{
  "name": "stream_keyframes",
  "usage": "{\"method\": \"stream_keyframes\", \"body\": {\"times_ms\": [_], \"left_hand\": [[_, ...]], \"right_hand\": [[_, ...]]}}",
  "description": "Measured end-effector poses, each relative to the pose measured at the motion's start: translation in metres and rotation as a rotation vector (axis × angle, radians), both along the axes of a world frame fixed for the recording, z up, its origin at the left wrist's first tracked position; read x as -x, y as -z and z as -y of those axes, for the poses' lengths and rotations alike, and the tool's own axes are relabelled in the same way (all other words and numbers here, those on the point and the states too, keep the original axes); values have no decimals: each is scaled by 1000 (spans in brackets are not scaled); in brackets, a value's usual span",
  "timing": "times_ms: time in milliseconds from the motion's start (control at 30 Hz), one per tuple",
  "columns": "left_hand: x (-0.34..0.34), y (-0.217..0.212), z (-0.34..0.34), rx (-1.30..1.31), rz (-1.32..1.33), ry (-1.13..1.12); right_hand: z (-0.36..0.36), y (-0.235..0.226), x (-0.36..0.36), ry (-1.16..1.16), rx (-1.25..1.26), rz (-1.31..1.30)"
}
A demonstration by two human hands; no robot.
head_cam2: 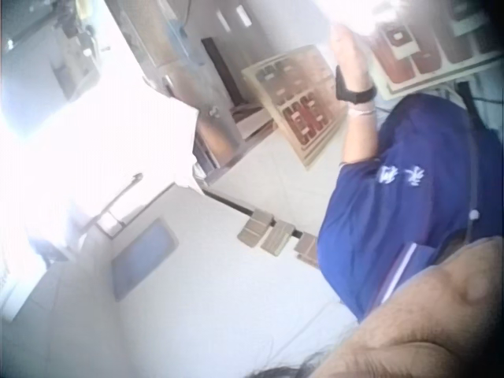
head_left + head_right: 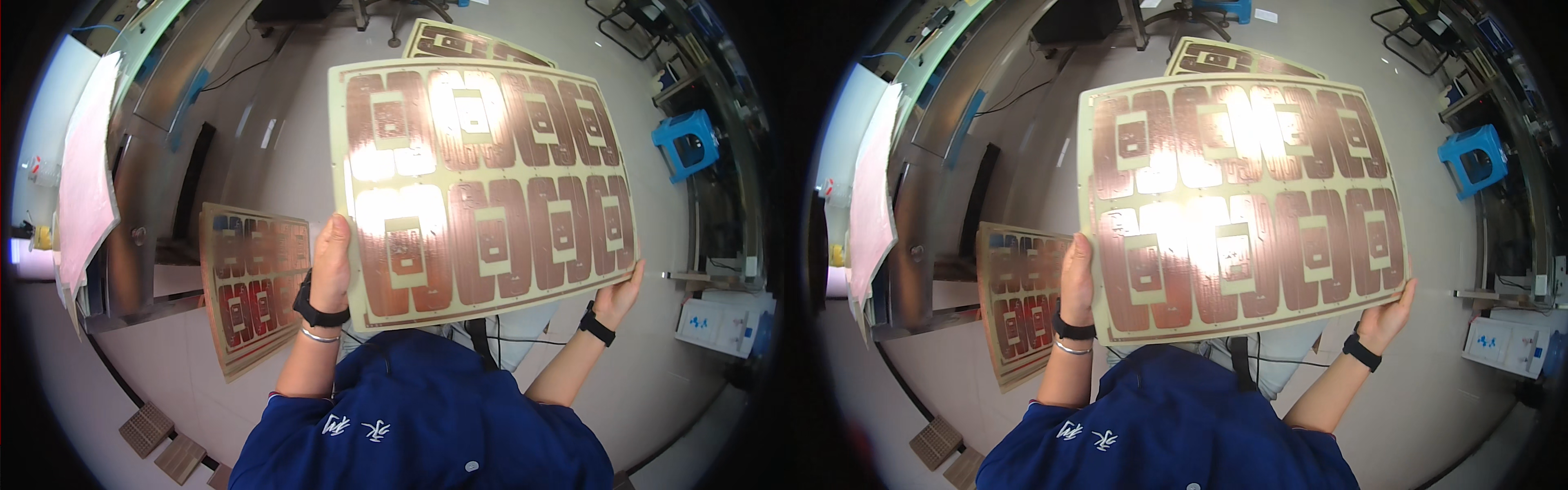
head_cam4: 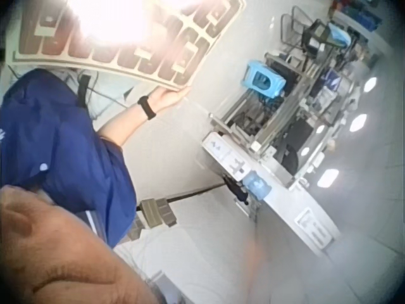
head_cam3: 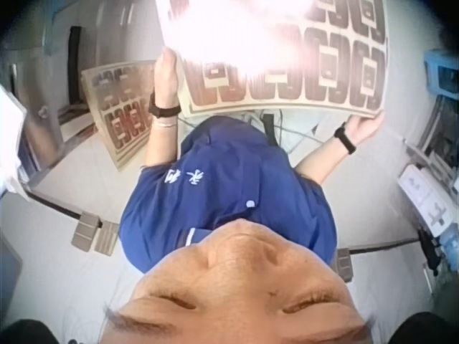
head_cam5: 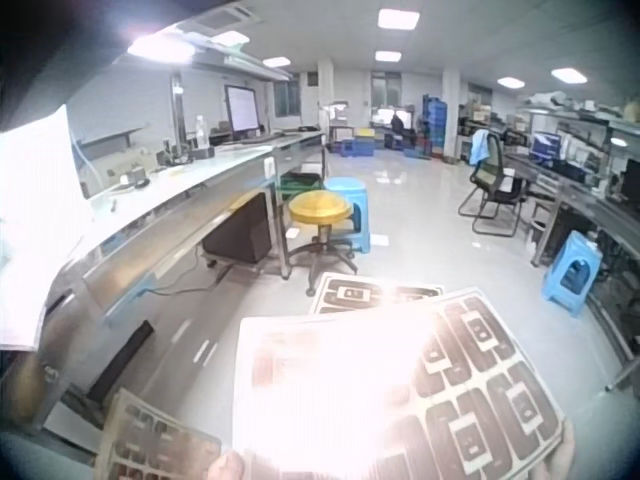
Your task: Holding and visually inspecting large flexible sheets with printed circuit patterns.
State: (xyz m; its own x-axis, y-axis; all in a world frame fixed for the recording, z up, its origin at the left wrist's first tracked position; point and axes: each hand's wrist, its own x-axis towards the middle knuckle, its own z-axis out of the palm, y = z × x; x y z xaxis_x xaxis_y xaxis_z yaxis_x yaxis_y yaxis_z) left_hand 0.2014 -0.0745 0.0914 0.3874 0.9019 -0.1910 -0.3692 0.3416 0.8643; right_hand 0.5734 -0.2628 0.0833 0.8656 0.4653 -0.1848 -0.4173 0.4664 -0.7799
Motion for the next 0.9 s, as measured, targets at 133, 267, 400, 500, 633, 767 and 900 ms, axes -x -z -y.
{"method": "stream_keyframes", "body": {"times_ms": [133,267,400,500,633,767,900], "left_hand": [[4,-1,-4,-39,-2,-43],[11,3,-10,-21,-26,-49],[23,14,-17,-75,-106,-58],[29,13,-20,-99,-183,-89],[29,13,-22,-131,-231,-128],[42,28,-27,-144,-253,-129],[44,33,-30,-159,-240,-122]], "right_hand": [[-11,-10,13,58,105,54],[-14,-17,17,28,120,149],[-15,-23,24,44,161,212],[-16,-26,26,-12,229,271],[-16,-31,30,-64,246,341],[-15,-34,29,-93,266,401],[-17,-38,29,-114,278,455]]}}
